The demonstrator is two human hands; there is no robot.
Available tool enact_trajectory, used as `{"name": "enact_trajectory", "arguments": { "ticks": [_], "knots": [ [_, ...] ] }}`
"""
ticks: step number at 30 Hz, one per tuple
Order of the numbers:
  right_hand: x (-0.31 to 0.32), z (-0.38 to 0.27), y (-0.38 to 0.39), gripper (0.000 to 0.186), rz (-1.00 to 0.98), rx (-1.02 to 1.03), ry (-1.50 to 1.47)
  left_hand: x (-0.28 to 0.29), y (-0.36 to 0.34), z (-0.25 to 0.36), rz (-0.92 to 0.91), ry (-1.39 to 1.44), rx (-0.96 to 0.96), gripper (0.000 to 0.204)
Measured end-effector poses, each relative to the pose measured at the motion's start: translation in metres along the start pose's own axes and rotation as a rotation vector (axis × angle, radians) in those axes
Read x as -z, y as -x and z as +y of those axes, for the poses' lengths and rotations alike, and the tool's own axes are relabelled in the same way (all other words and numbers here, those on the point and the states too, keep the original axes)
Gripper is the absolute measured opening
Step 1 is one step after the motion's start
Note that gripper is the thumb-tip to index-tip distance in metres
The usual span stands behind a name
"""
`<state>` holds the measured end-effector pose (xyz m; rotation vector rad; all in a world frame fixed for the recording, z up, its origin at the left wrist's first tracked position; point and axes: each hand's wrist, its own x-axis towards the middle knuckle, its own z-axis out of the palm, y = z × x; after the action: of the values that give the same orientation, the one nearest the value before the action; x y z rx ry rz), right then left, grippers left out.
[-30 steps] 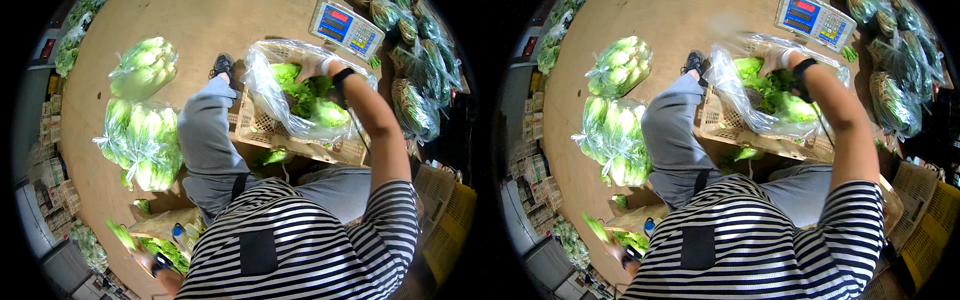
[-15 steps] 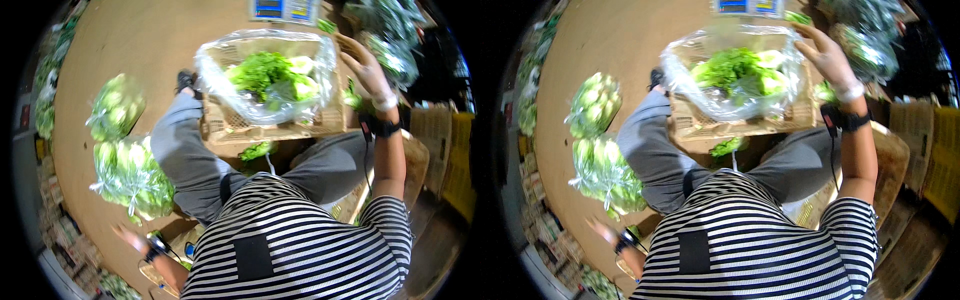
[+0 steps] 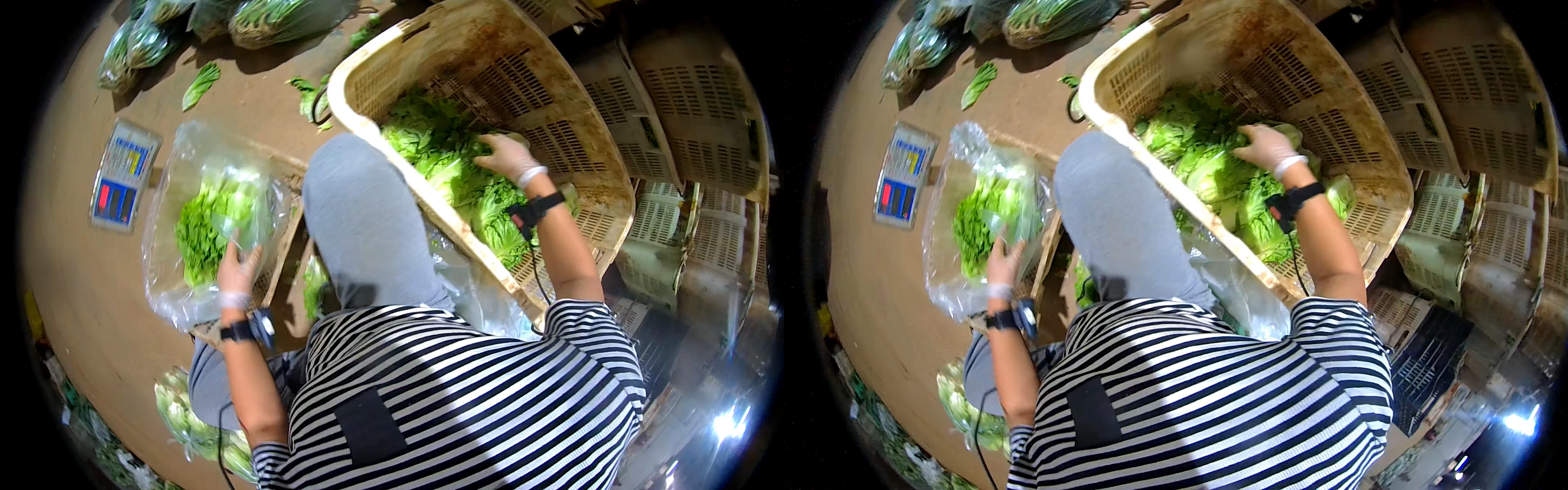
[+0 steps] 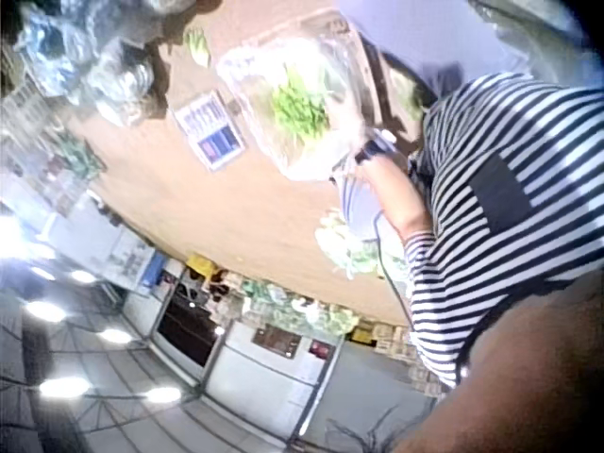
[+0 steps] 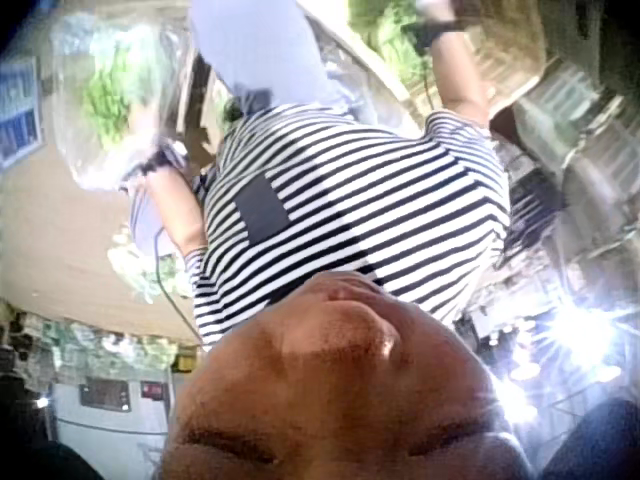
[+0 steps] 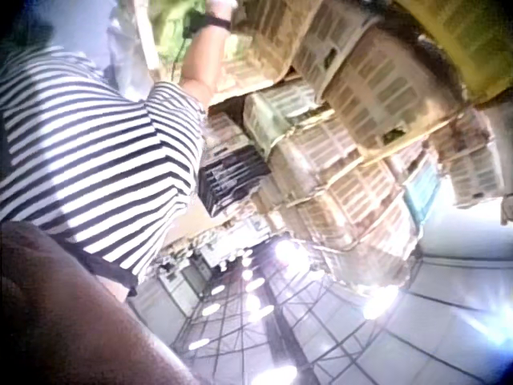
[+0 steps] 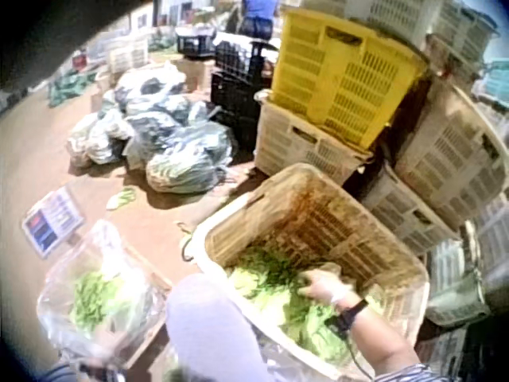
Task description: The person bags heads of lettuce by hand. They pick up individual heads of lettuce from a plastic basket and place them into plastic bags.
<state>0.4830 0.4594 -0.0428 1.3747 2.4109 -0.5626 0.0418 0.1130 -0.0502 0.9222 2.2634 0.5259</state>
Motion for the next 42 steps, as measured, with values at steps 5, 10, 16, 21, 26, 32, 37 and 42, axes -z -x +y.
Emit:
{"name": "enact_trajectory", "arguments": {
  "ticks": [5, 10, 16, 21, 26, 32, 37, 42],
  "knots": [
    [-0.043, -0.084, -0.079, 0.065, 0.116, 0.373, 0.246, -0.041, 0.063, 0.039, 0.107, -0.490, -0.305, 0.053],
    [-0.132, -0.132, -0.142, 0.072, -0.099, 0.559, 0.602, -0.027, 0.083, 0.050, 0.078, -0.424, -0.419, 0.057],
    [-0.108, -0.107, -0.156, 0.056, -0.128, 0.442, 0.058, 0.009, 0.095, 0.056, 0.369, -0.244, -0.261, 0.054],
    [-0.033, -0.043, -0.118, 0.058, 0.261, 0.310, -0.594, 0.018, 0.091, 0.051, 0.520, 0.000, -0.083, 0.055],
    [0.037, -0.036, -0.054, 0.057, 0.589, 0.204, -1.064, 0.023, 0.073, 0.111, 0.502, 0.287, -0.239, 0.053],
    [0.121, -0.156, 0.045, 0.057, 0.963, 1.031, -0.808, 0.030, 0.072, 0.193, -0.410, 1.281, -0.287, 0.102],
    [0.131, -0.273, 0.090, 0.037, 0.864, 1.571, -0.021, 0.043, 0.090, 0.197, -0.250, 1.382, -0.440, 0.091],
    [0.112, -0.333, 0.104, 0.045, 0.526, 1.554, -0.617, 0.056, 0.111, 0.123, 0.052, 1.716, -0.710, 0.060]
  ]
}}
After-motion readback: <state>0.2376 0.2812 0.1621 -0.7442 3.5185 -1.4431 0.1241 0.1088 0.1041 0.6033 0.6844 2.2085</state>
